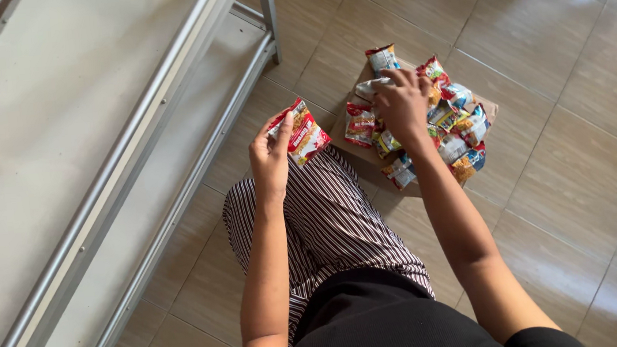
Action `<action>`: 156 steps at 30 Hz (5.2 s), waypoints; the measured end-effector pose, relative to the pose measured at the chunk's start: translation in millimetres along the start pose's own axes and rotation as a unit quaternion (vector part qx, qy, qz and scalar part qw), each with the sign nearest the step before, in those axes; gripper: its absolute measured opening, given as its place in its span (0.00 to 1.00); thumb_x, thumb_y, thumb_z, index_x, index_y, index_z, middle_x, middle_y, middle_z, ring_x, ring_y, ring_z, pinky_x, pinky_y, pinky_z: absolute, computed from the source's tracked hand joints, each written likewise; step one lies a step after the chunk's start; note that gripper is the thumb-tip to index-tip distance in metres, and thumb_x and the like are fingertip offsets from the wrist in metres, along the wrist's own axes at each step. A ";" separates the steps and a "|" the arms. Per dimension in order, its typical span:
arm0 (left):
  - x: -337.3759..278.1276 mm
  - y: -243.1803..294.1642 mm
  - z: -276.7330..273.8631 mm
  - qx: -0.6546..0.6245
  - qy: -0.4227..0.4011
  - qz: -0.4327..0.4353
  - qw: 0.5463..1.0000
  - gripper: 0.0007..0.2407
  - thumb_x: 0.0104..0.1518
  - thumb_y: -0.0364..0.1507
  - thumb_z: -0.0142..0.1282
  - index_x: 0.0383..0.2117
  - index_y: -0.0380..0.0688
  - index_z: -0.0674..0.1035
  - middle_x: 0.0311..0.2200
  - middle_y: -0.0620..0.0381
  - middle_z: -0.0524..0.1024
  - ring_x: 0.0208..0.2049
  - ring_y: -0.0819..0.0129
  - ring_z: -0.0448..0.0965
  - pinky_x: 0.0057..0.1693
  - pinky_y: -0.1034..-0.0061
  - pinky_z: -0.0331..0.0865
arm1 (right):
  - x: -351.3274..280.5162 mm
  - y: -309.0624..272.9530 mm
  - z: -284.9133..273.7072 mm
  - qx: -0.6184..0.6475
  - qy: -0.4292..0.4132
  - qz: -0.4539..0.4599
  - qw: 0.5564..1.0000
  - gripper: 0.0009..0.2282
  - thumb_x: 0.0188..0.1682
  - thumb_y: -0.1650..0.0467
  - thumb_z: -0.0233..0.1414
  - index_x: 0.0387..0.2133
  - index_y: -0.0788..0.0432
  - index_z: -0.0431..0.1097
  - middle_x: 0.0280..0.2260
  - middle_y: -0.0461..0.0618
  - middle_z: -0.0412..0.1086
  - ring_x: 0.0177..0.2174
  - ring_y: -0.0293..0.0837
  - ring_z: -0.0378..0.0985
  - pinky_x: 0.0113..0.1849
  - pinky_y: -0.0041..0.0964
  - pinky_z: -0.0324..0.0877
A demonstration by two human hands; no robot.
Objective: The person sits on the floor and unpacks snack packets from a cardboard box, then places them onto a metal shelving unit. They repeatedly transfer snacks from the box to the shelf, arranging them in rows.
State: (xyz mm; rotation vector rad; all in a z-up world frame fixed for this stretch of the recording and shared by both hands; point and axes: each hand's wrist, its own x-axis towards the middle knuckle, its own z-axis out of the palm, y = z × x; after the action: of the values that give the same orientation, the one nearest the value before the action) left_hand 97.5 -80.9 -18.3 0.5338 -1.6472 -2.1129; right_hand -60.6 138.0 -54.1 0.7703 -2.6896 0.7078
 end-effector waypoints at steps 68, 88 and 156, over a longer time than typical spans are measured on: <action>-202.1 377.6 -126.2 0.342 0.275 0.473 0.764 0.13 0.65 0.27 0.59 0.54 0.39 0.78 0.54 0.51 0.80 0.53 0.69 0.83 0.57 0.74 0.77 | 116.0 -414.5 -233.7 0.529 -0.189 -0.390 0.730 0.22 0.50 0.74 0.60 0.58 0.67 0.65 0.37 0.49 0.76 0.35 0.36 0.78 0.34 0.32 0.73; -201.2 360.4 -151.7 0.354 0.333 0.511 0.709 0.20 0.66 0.23 0.59 0.65 0.41 0.70 0.60 0.48 0.75 0.61 0.63 0.78 0.66 0.71 0.71 | 179.0 -537.3 -193.3 0.168 -0.008 -0.557 0.813 0.25 0.40 0.56 0.69 0.47 0.56 0.74 0.42 0.52 0.75 0.49 0.57 0.68 0.52 0.61 0.47; -117.3 354.5 -185.3 0.459 0.432 0.528 0.569 0.27 0.73 0.29 0.59 0.72 0.50 0.55 0.73 0.48 0.52 0.75 0.49 0.50 0.77 0.57 0.50 | 137.5 -502.7 -221.6 0.629 -0.159 -0.448 0.615 0.09 0.64 0.76 0.52 0.54 0.61 0.63 0.45 0.54 0.74 0.36 0.44 0.81 0.37 0.36 0.77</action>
State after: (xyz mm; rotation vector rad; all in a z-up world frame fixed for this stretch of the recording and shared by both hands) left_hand 324.0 -247.5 289.5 0.4883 -1.5620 0.0686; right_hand 126.6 -178.9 376.3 2.3826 -1.0862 2.1604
